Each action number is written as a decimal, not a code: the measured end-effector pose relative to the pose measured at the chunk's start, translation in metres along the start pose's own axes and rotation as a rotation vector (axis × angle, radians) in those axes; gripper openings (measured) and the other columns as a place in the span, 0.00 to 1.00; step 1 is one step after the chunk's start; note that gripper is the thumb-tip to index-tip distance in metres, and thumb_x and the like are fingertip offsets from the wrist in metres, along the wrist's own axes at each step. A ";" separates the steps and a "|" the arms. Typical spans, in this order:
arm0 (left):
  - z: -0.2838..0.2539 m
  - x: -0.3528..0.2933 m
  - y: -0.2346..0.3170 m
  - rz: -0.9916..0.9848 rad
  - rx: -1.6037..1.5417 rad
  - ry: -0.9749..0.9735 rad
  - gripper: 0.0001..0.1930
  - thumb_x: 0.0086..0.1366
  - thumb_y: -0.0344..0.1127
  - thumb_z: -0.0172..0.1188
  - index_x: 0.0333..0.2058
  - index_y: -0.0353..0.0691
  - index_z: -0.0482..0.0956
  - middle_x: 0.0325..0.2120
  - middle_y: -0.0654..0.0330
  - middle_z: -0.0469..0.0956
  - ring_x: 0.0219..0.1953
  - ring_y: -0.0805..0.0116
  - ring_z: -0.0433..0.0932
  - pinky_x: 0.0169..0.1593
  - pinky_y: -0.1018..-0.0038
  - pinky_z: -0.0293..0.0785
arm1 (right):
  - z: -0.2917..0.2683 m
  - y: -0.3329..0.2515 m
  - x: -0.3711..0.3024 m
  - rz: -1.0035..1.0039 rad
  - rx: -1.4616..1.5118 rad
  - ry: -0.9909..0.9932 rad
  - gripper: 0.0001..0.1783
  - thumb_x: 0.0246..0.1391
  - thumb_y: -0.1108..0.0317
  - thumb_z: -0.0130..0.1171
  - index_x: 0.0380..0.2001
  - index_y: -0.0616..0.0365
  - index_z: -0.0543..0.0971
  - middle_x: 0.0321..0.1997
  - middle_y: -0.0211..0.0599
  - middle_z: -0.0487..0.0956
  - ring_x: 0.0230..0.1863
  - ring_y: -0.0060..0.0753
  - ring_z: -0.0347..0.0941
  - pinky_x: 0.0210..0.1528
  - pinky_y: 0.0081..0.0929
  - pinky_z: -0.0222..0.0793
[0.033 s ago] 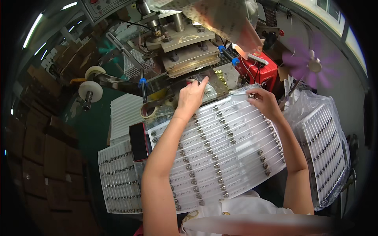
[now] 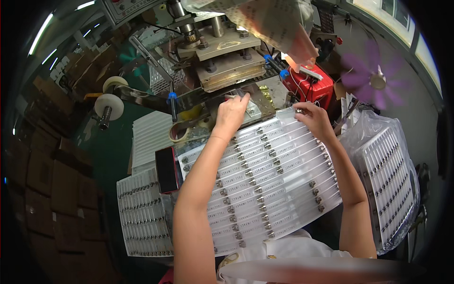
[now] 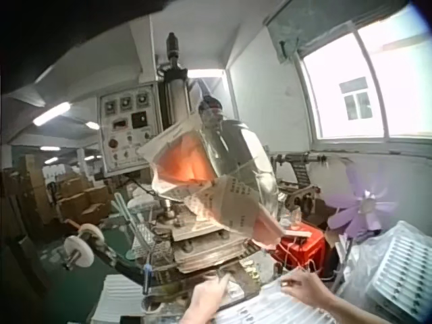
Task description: Placing small cylindrical electronic components into a organized plastic tray.
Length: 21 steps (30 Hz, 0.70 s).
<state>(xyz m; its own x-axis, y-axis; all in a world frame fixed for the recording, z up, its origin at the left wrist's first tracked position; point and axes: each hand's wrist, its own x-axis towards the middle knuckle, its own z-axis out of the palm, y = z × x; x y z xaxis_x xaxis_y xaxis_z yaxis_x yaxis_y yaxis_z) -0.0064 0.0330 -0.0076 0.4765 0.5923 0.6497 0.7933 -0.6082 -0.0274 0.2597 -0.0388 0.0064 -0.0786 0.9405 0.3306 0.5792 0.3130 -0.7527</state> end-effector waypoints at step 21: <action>-0.075 -0.170 0.079 -0.321 -0.650 -0.082 0.13 0.56 0.30 0.62 0.42 0.44 0.80 0.17 0.62 0.75 0.17 0.67 0.74 0.20 0.73 0.70 | 0.133 -0.016 0.079 -0.200 -0.251 -0.004 0.35 0.42 0.67 0.68 0.56 0.52 0.68 0.46 0.41 0.76 0.44 0.42 0.75 0.45 0.33 0.71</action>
<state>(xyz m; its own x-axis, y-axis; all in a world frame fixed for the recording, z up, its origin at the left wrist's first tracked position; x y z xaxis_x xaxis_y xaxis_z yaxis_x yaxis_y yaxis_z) -0.0533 -0.1554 -0.0627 0.3056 0.8163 0.4901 0.5257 -0.5738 0.6280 0.1365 0.0476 -0.0310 -0.2143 0.8644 0.4549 0.7337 0.4499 -0.5092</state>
